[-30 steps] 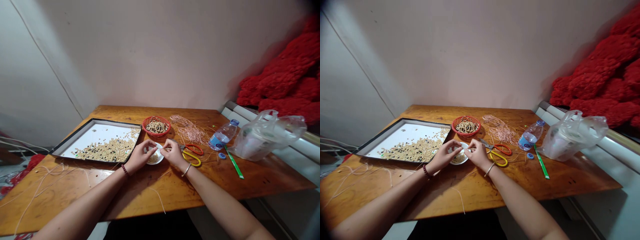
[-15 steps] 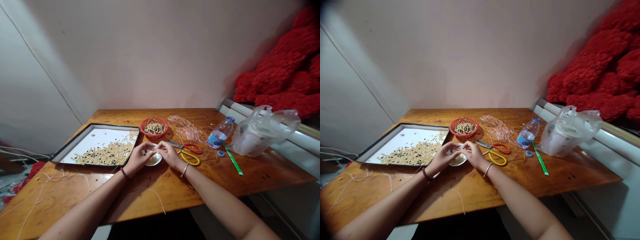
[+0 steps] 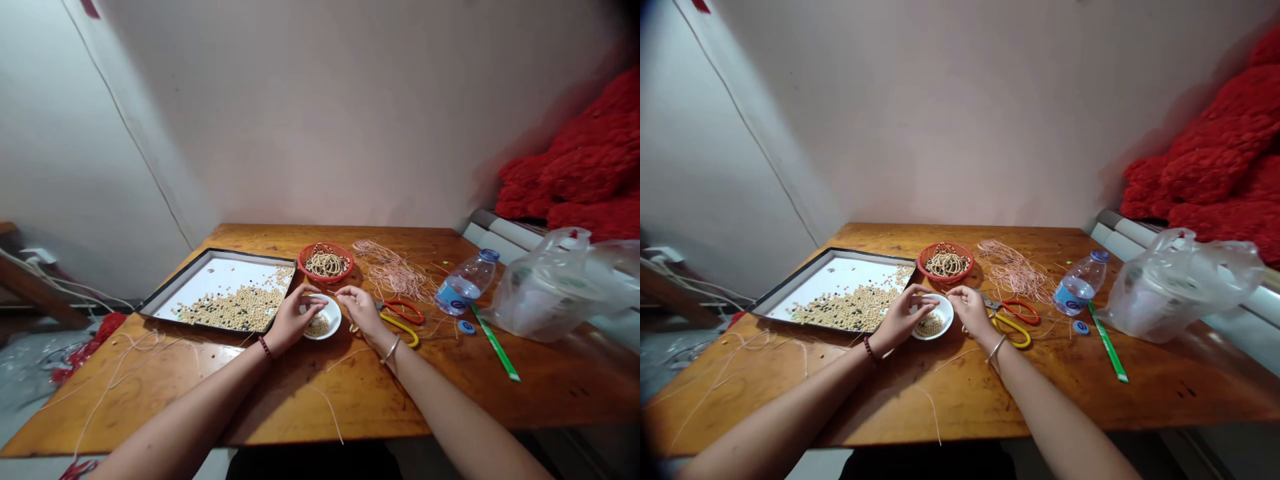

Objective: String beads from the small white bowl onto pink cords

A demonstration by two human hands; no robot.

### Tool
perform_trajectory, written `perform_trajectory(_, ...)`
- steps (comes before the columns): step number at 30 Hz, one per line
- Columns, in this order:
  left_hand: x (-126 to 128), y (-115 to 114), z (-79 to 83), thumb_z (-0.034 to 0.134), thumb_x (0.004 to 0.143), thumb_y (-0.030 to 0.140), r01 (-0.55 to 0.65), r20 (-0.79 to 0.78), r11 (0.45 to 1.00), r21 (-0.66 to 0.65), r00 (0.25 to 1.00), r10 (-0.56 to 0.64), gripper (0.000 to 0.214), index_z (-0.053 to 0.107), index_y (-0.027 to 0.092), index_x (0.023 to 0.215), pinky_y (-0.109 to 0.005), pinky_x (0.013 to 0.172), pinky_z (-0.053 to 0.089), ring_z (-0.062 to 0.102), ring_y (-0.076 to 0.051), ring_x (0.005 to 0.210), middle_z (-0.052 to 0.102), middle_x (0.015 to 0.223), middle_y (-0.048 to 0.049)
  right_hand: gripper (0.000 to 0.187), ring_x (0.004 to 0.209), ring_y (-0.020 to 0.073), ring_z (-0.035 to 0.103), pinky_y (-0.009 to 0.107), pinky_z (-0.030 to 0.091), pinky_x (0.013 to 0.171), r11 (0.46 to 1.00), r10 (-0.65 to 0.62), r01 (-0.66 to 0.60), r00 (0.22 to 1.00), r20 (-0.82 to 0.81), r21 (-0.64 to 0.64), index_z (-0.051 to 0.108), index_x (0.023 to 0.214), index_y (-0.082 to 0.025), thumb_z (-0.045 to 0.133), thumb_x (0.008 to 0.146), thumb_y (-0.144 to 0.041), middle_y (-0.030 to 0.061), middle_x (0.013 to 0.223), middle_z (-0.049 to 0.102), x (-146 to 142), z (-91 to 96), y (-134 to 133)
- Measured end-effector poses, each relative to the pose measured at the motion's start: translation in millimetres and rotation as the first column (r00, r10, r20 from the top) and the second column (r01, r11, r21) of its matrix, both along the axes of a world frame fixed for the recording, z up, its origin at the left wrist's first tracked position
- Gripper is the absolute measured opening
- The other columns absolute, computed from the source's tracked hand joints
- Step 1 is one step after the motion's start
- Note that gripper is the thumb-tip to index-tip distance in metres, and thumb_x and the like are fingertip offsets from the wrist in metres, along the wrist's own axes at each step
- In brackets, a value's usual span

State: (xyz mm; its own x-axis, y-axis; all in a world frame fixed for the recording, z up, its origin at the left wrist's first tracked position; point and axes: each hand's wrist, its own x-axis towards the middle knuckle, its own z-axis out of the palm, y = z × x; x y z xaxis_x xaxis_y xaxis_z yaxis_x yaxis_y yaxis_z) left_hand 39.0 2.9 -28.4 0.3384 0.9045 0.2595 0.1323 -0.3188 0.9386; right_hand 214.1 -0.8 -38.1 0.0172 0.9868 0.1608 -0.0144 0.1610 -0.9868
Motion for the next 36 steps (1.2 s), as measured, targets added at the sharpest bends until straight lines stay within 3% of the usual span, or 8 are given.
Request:
perform_trajectory(5,0.4,0.7,1.1,0.063,0.082,0.038,0.002,0.046,1.0,-0.002,0.999,-0.002,0.032,0.049,0.017,0.102,-0.034,0.078,0.055,0.068,-0.022,0.094,0.07,0.099,-0.0117,0.023,0.056,0.0115,0.048,0.023,0.038,0.053,0.993,-0.009,-0.011,0.986,0.169,0.117,0.054,0.069,-0.018,0.064,0.071,-0.039,-0.0012,0.062,0.055,0.0,2.9,-7.1)
perform_trajectory(11,0.7,1.2,1.4,0.064,0.081,0.039,0.001,0.034,1.0,0.016,0.999,-0.002,0.033,0.051,0.016,0.1,-0.034,0.079,0.055,0.069,-0.022,0.093,0.071,0.096,-0.0108,0.019,0.05,0.0105,0.042,0.022,0.032,0.048,0.976,-0.107,0.024,0.917,0.385,0.215,0.051,0.068,-0.019,0.059,0.077,-0.035,-0.0033,0.057,0.05,-1.4,7.0,-15.2)
perform_trajectory(16,0.9,0.4,2.0,0.065,0.081,0.038,0.008,0.017,1.0,0.024,1.0,-0.009,0.031,0.052,0.016,0.1,-0.034,0.081,0.054,0.068,-0.021,0.095,0.07,0.099,-0.0104,0.018,0.05,0.0104,0.043,0.022,0.033,0.049,0.968,-0.128,0.025,0.903,0.409,0.248,0.05,0.068,-0.02,0.059,0.077,-0.034,-0.0035,0.058,0.049,-1.5,7.4,-15.4)
perform_trajectory(24,-0.7,1.3,-0.4,0.063,0.083,0.039,0.018,-0.04,0.998,0.064,0.999,-0.015,0.031,0.054,0.017,0.101,-0.032,0.08,0.053,0.067,-0.02,0.094,0.068,0.1,-0.0092,0.017,0.052,0.011,0.046,0.022,0.035,0.05,0.98,-0.104,0.021,0.9,0.423,0.197,0.051,0.068,-0.019,0.059,0.076,-0.032,-0.0027,0.06,0.051,-0.8,6.8,-16.1)
perform_trajectory(30,-0.8,0.6,2.2,0.064,0.082,0.041,0.006,-0.122,0.993,0.114,0.992,0.008,0.027,0.06,0.017,0.094,-0.028,0.073,0.051,0.066,-0.017,0.083,0.069,0.093,-0.0061,0.009,0.051,0.0111,0.046,0.021,0.034,0.049,0.982,0.023,-0.105,0.892,0.452,0.158,0.054,0.08,-0.02,0.057,0.076,-0.028,-0.0039,0.06,0.051,-1.5,5.2,-18.7)
perform_trajectory(36,-3.0,0.7,3.7,0.063,0.081,0.045,0.008,-0.196,0.99,0.141,0.98,0.02,0.03,0.06,0.016,0.086,-0.024,0.067,0.044,0.059,-0.014,0.072,0.066,0.08,-0.002,0.016,0.052,0.0107,0.047,0.02,0.034,0.051,0.968,-0.003,-0.121,0.869,0.495,0.219,0.057,0.092,-0.022,0.057,0.077,-0.024,-0.0046,0.061,0.05,-6.0,-0.9,-20.6)
